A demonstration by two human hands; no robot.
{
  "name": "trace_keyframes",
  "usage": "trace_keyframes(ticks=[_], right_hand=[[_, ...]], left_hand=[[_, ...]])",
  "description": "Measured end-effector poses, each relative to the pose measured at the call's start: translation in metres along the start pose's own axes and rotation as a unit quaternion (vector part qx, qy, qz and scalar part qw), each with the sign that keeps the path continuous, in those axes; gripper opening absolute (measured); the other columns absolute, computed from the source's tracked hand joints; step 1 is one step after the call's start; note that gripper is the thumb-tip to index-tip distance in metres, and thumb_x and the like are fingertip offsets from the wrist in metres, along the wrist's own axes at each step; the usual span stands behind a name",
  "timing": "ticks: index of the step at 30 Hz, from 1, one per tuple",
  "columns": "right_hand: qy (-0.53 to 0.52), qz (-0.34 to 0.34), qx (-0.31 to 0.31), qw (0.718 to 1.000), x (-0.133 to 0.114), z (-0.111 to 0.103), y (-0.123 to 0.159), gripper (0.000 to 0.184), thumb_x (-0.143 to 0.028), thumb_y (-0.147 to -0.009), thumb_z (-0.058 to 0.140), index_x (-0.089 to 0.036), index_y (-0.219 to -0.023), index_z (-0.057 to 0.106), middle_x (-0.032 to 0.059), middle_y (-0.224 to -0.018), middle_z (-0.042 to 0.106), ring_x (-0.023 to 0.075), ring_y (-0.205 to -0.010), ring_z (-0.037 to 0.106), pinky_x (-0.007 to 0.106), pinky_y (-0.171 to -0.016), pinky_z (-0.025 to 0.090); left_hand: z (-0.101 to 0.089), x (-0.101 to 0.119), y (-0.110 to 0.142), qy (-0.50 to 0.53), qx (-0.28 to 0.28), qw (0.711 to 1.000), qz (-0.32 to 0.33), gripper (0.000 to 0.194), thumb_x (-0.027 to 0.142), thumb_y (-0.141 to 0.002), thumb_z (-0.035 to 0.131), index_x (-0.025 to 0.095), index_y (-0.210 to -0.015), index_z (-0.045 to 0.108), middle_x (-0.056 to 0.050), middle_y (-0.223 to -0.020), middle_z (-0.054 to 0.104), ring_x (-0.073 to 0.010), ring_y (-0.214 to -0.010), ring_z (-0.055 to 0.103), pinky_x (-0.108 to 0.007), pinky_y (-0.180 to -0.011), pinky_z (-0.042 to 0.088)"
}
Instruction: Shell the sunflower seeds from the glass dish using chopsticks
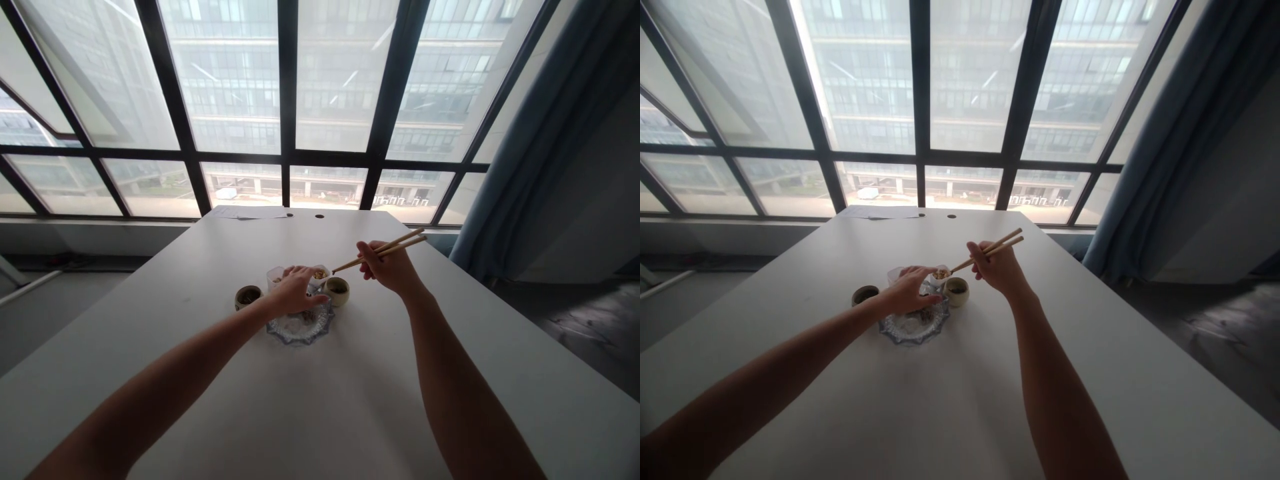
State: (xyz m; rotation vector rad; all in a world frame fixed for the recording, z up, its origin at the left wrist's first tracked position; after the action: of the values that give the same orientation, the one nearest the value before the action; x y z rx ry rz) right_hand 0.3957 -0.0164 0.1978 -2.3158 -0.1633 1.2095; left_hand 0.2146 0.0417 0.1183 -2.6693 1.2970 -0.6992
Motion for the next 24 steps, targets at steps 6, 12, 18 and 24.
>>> trace_keyframes(ticks=[6, 12, 18, 24], right_hand=[[0.015, 0.022, 0.021, 0.999, 0.006, -0.017, 0.0, 0.062, -0.075, -0.085, 0.056, -0.014, -0.073, 0.064, 0.0058, -0.052, 0.064, 0.0151, -0.04, 0.062, 0.022, -0.037, 0.048], [0.024, 0.044, 0.014, 0.999, 0.007, -0.022, 0.0, 0.052, -0.062, -0.091, 0.06, -0.014, -0.072, 0.065, 0.0054, -0.051, 0.064, 0.014, -0.038, 0.061, 0.02, -0.036, 0.047], [0.024, 0.069, 0.0, 0.997, 0.005, -0.023, 0.002, 0.04, -0.043, -0.096, 0.061, -0.013, -0.071, 0.065, 0.0039, -0.05, 0.063, 0.0123, -0.037, 0.06, 0.017, -0.035, 0.046], [0.035, 0.089, -0.021, 0.995, -0.002, -0.022, 0.005, 0.037, -0.035, -0.098, 0.06, -0.012, -0.07, 0.065, 0.0042, -0.051, 0.064, 0.0117, -0.039, 0.061, 0.016, -0.036, 0.047]], left_hand=[[0.041, 0.017, -0.044, -0.041, -0.095, 0.994, -0.023, 0.086, 0.052, -0.075, 0.075, 0.016, -0.146, 0.041, -0.019, -0.151, 0.049, -0.0353, -0.147, 0.034, -0.059, -0.122, 0.01], [0.053, 0.013, -0.061, -0.039, -0.103, 0.994, -0.027, 0.086, 0.04, -0.071, 0.077, 0.02, -0.146, 0.039, -0.015, -0.138, 0.062, -0.0333, -0.143, 0.04, -0.064, -0.12, -0.002], [0.052, 0.023, -0.061, -0.039, -0.071, 0.997, -0.001, 0.092, 0.038, -0.062, 0.083, 0.023, -0.143, 0.04, -0.009, -0.126, 0.068, -0.0336, -0.134, 0.048, -0.062, -0.12, -0.001], [0.054, 0.034, -0.054, -0.059, -0.056, 0.996, 0.026, 0.094, 0.036, -0.062, 0.084, 0.023, -0.144, 0.039, -0.009, -0.13, 0.065, -0.0347, -0.131, 0.05, -0.058, -0.122, 0.004]])
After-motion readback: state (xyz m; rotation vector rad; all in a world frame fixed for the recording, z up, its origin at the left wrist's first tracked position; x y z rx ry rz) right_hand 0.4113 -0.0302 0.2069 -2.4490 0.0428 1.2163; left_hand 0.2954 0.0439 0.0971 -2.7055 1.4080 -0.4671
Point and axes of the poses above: each hand's wrist, its own y-axis away from the middle knuckle, its own z-axis out of the palm, x = y × z, the point moved 8 cm from there along -y, towards the middle knuckle
